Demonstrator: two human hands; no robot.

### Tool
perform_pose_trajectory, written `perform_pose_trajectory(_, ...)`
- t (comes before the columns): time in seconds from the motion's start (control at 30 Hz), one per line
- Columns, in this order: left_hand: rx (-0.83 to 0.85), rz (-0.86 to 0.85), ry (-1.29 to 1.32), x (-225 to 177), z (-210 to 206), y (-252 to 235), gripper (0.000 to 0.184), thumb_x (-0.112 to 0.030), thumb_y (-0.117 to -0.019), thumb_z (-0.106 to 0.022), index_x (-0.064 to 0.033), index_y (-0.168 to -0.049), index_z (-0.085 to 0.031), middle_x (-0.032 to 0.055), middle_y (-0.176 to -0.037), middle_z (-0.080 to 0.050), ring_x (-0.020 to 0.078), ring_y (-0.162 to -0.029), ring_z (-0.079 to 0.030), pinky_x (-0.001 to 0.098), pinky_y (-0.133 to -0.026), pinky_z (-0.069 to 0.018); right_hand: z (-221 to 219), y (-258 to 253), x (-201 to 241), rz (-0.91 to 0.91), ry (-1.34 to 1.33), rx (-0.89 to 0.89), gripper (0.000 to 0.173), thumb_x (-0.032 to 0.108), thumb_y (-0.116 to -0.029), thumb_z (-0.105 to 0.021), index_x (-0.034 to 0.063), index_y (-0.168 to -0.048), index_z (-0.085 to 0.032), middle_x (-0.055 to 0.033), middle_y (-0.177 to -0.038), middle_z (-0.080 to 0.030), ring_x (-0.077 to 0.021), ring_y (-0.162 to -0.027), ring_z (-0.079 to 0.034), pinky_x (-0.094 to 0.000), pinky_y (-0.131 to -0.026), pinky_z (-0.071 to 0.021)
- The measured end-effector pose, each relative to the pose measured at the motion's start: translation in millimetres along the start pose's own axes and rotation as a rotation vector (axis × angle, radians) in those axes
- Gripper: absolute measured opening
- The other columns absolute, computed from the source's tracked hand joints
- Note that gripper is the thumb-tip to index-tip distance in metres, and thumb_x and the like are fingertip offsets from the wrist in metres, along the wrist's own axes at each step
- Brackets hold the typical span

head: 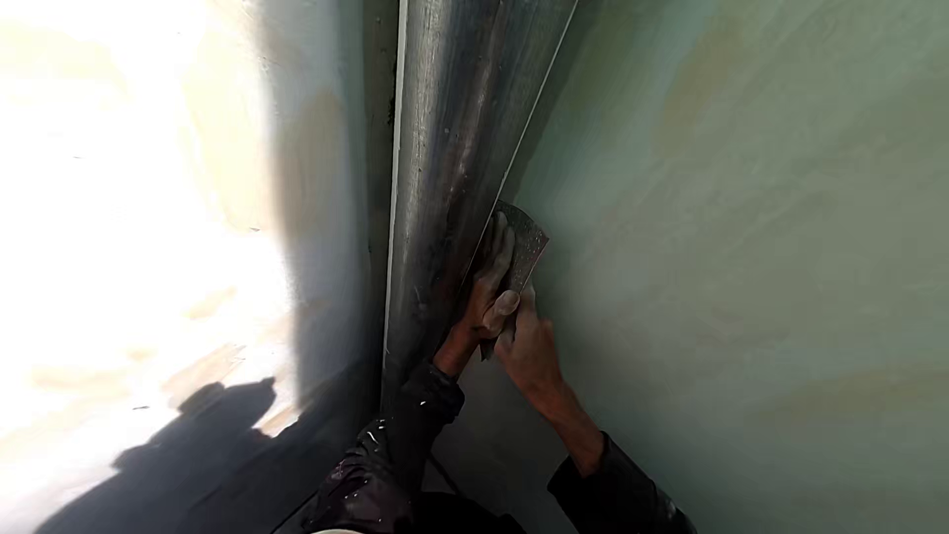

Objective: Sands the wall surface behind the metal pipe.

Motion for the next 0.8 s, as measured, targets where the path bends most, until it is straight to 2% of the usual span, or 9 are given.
perform_pose_trajectory(0.1, -0.041, -0.432, -0.097, -63, -19, -106, 0.111, -0.078, -0.095, -0.025, 0.0178, -0.149, -0.034, 0.0348, -0.159, -0.029, 0.0343, -0.155, -0.024, 0.0418, -0.128, -0.0135, 70, -55, 26, 0.07, 0.044, -0.054, 0.031, 0.009, -0.0947, -0.056, -0.0075, -0.121, -0.057, -0.0115, -0.062, -0.059, -0.0252, -0.049, -0.059, -0.0402, -0.046, -0.0481)
perform_pose_trajectory(0.23, -0.08, -0.707, -0.04, -91, -50, -240, 0.078, -0.06, -0.0997, -0.043, 0.0047, -0.142, -0.055, 0.0208, -0.147, -0.054, 0.026, -0.141, -0.048, 0.0415, -0.121, -0.034, 139, -113, 58, 0.159, 0.055, -0.237, 0.038, 0.01, -0.1034, -0.048, -0.0067, -0.137, -0.044, -0.0139, -0.078, -0.057, -0.0209, -0.056, -0.054, -0.0342, -0.048, -0.045)
perform_pose_trajectory(0.3, 0.035, -0.597, -0.093, -87, -36, -204, 0.085, -0.062, -0.1007, -0.035, 0.009, -0.148, -0.045, 0.0244, -0.156, -0.043, 0.0296, -0.149, -0.037, 0.0452, -0.126, -0.0259, 106, -93, 44, 0.1, 0.025, -0.233, 0.039, 0.013, -0.1028, -0.05, -0.0046, -0.137, -0.045, -0.0103, -0.071, -0.058, -0.0197, -0.051, -0.056, -0.035, -0.044, -0.0469)
perform_pose_trajectory(0.37, 0.088, -0.433, -0.131, -60, -20, -114, 0.1, -0.071, -0.0972, -0.022, 0.0127, -0.151, -0.037, 0.0277, -0.161, -0.032, 0.033, -0.154, -0.026, 0.0486, -0.129, -0.0174, 44, -42, 13, 0.015, -0.007, -0.166, 0.042, 0.009, -0.0945, -0.056, -0.0081, -0.132, -0.051, -0.0086, -0.062, -0.059, -0.0207, -0.048, -0.059, -0.0377, -0.046, -0.0506)
perform_pose_trajectory(0.47, -0.076, -0.218, -0.128, 7, -9, -5, 0.11, -0.084, -0.0907, -0.026, 0.0088, -0.148, -0.045, 0.0224, -0.154, -0.046, 0.0182, -0.145, -0.042, 0.0337, -0.121, -0.0303, -11, 19, -15, -0.039, -0.008, -0.056, 0.036, 0.004, -0.0849, -0.06, -0.0143, -0.116, -0.064, -0.0126, -0.06, -0.065, -0.0254, -0.051, -0.066, -0.0395, -0.05, -0.0547)
perform_pose_trajectory(0.53, -0.101, -0.252, -0.165, -3, -15, -16, 0.118, -0.086, -0.0892, -0.024, 0.0146, -0.15, -0.036, 0.0318, -0.16, -0.031, 0.0304, -0.154, -0.025, 0.0401, -0.127, -0.0147, 7, 5, -11, -0.006, 0.008, -0.054, 0.032, 0.004, -0.0844, -0.059, -0.0134, -0.11, -0.065, -0.0129, -0.059, -0.062, -0.0259, -0.05, -0.064, -0.039, -0.05, -0.0523)
perform_pose_trajectory(0.6, -0.108, -0.404, -0.197, -57, -20, -76, 0.121, -0.085, -0.0902, -0.019, 0.0211, -0.146, -0.035, 0.0402, -0.158, -0.026, 0.0432, -0.154, -0.019, 0.0469, -0.128, -0.0064, 51, -35, 6, 0.042, 0.036, -0.092, 0.028, 0.006, -0.0912, -0.058, -0.0094, -0.115, -0.06, -0.0117, -0.059, -0.059, -0.0253, -0.049, -0.06, -0.0394, -0.047, -0.0481)
perform_pose_trajectory(0.7, -0.066, -0.642, -0.132, -127, -23, -167, 0.107, -0.075, -0.0956, -0.023, 0.0186, -0.145, -0.041, 0.0363, -0.155, -0.036, 0.0376, -0.151, -0.031, 0.0417, -0.127, -0.0182, 112, -87, 42, 0.096, 0.04, -0.126, 0.028, 0.013, -0.1033, -0.052, -0.0016, -0.127, -0.049, -0.0109, -0.071, -0.054, -0.0204, -0.052, -0.053, -0.0335, -0.044, -0.0441)
perform_pose_trajectory(0.8, -0.086, -0.806, 0.042, -85, -24, -170, 0.1, -0.072, -0.0946, -0.036, 0.0142, -0.146, -0.045, 0.0321, -0.155, -0.039, 0.0363, -0.151, -0.032, 0.0442, -0.128, -0.0208, 89, -78, 35, 0.086, 0.02, -0.229, 0.035, 0.012, -0.1019, -0.051, -0.004, -0.133, -0.049, -0.0097, -0.069, -0.057, -0.019, -0.05, -0.055, -0.0343, -0.044, -0.0467)
Point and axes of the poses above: each hand's wrist, its own y-axis away from the middle knuckle, its own z-axis out of the back of the hand, x = y × z, the point moved 6 cm from there along -y, towards the middle knuckle
